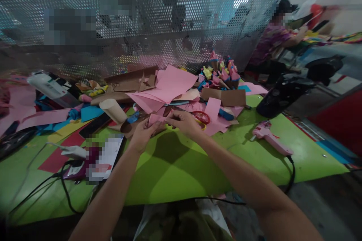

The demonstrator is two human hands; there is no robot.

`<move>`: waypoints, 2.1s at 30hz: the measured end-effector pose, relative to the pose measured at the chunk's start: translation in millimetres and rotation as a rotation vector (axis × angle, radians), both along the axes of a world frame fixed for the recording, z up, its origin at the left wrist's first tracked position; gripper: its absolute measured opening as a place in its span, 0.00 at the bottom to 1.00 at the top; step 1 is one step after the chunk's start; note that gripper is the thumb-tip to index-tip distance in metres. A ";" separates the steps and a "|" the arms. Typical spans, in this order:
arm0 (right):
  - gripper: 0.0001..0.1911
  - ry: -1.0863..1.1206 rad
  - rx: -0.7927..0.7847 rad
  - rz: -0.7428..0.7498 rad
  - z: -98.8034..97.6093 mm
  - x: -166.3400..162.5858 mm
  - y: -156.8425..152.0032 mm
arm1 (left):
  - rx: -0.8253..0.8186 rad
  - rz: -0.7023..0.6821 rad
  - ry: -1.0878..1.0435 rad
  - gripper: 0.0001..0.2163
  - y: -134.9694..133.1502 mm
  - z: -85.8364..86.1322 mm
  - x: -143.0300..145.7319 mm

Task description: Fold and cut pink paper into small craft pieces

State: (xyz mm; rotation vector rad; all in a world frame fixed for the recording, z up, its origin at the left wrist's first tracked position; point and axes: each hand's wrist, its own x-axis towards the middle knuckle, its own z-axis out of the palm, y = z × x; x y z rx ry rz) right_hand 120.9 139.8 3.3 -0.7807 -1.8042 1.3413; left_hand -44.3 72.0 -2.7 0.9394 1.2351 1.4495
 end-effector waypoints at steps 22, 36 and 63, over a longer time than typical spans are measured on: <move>0.09 -0.871 0.498 -0.316 24.7 70.1 39.8 | 0.033 0.078 0.097 0.19 1.5 11.2 -12.8; 0.23 -0.966 0.402 -0.328 9.4 82.3 24.7 | 0.019 -0.042 -0.064 0.22 -6.3 21.2 -9.9; 0.32 -0.376 0.027 0.365 35.1 84.6 -35.6 | 0.071 -0.061 -0.018 0.20 -8.6 24.7 -2.6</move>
